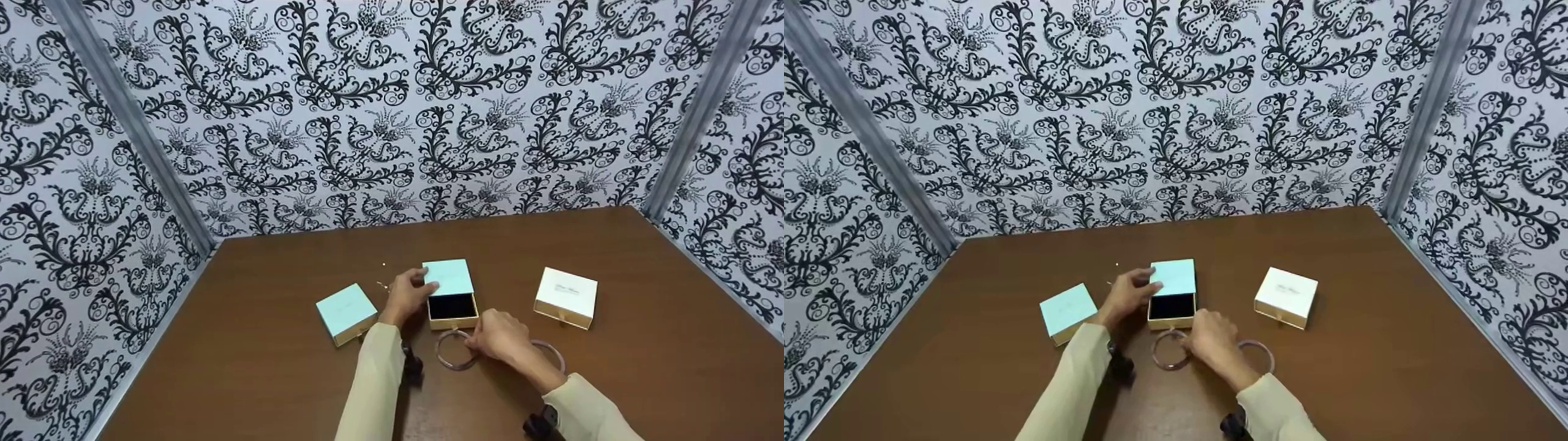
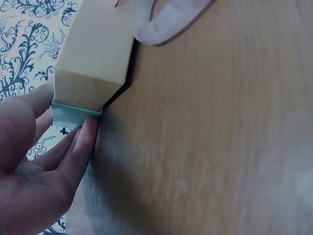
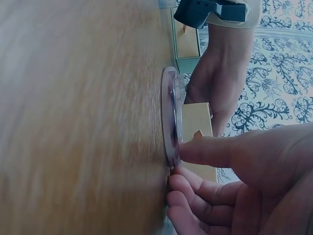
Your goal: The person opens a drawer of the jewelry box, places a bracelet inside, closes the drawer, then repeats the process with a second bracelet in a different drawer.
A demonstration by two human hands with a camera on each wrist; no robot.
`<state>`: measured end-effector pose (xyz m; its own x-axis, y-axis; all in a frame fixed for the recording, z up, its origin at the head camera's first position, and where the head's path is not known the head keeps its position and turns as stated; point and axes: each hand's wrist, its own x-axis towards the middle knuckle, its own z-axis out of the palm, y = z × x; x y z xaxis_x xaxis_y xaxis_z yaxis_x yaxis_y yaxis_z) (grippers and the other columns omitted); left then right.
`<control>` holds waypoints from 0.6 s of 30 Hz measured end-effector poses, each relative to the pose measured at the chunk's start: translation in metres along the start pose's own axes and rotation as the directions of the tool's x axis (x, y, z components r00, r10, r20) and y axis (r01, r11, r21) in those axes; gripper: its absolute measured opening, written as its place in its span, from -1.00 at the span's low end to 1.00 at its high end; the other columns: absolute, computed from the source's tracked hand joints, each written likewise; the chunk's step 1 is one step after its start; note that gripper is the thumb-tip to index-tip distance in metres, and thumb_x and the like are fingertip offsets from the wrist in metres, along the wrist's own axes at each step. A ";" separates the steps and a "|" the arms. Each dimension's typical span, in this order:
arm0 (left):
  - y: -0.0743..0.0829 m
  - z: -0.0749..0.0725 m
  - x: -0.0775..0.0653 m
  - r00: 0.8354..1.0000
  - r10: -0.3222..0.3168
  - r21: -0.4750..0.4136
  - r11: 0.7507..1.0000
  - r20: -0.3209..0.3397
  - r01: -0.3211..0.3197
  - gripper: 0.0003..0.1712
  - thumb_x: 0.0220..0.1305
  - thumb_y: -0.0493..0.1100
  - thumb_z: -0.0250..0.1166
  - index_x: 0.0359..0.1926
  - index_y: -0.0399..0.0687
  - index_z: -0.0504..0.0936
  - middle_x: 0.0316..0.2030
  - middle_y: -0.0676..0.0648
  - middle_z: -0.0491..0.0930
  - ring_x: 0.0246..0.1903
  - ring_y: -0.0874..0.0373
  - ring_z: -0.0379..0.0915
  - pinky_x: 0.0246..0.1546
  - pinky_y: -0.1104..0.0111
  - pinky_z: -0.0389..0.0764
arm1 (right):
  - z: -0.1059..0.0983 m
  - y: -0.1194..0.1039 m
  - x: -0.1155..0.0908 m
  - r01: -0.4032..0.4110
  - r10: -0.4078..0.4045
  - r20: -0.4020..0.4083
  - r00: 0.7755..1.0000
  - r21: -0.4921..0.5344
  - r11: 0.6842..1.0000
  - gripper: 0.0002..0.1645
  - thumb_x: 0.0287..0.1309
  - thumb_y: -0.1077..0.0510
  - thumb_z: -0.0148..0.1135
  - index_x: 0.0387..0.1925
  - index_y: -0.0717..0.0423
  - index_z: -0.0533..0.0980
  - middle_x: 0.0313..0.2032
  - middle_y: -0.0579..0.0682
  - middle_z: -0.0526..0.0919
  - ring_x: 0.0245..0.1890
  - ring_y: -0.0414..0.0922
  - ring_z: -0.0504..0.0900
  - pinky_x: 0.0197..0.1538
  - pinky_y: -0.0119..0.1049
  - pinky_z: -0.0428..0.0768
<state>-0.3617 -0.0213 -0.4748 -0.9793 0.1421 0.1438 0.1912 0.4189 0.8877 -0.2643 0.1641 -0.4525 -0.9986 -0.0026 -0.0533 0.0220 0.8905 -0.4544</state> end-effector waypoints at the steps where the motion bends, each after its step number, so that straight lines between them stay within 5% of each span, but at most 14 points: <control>1: 0.000 0.000 0.000 1.000 0.001 0.002 1.000 0.002 -0.001 -0.47 0.31 -0.11 0.37 0.25 -0.18 0.57 0.09 -0.24 0.66 0.17 -0.11 0.55 0.21 0.06 0.53 | 0.000 0.000 0.000 0.001 -0.001 -0.001 1.000 0.002 1.000 -0.73 -0.05 0.07 0.48 -0.74 -0.03 0.60 -0.58 -0.12 0.62 -0.49 -0.11 0.52 -0.29 -0.06 0.50; 11: 0.000 -0.001 -0.001 1.000 -0.006 -0.012 1.000 0.016 0.006 -0.47 0.31 -0.11 0.37 0.26 -0.18 0.57 0.10 -0.24 0.65 0.16 -0.10 0.55 0.16 0.09 0.56 | -0.003 0.000 -0.001 0.009 -0.009 -0.022 1.000 0.023 1.000 -0.73 -0.05 0.11 0.45 -0.76 0.00 0.63 -0.60 -0.13 0.65 -0.52 -0.12 0.51 -0.25 0.04 0.54; 18: 0.001 -0.001 -0.001 1.000 -0.013 -0.029 0.999 0.023 0.013 -0.46 0.31 -0.14 0.38 0.26 -0.20 0.56 0.10 -0.25 0.64 0.05 -0.07 0.59 -0.13 0.21 0.65 | -0.003 -0.003 -0.001 -0.003 0.004 -0.032 0.999 0.048 0.999 -0.63 0.05 0.08 0.46 -0.78 0.03 0.58 -0.67 -0.14 0.59 -0.58 -0.15 0.47 -0.42 -0.19 0.43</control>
<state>-0.3604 -0.0222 -0.4736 -0.9799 0.1577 0.1223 0.1761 0.3946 0.9018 -0.2633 0.1630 -0.4489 -0.9995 0.0160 -0.0267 0.0272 0.8676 -0.4965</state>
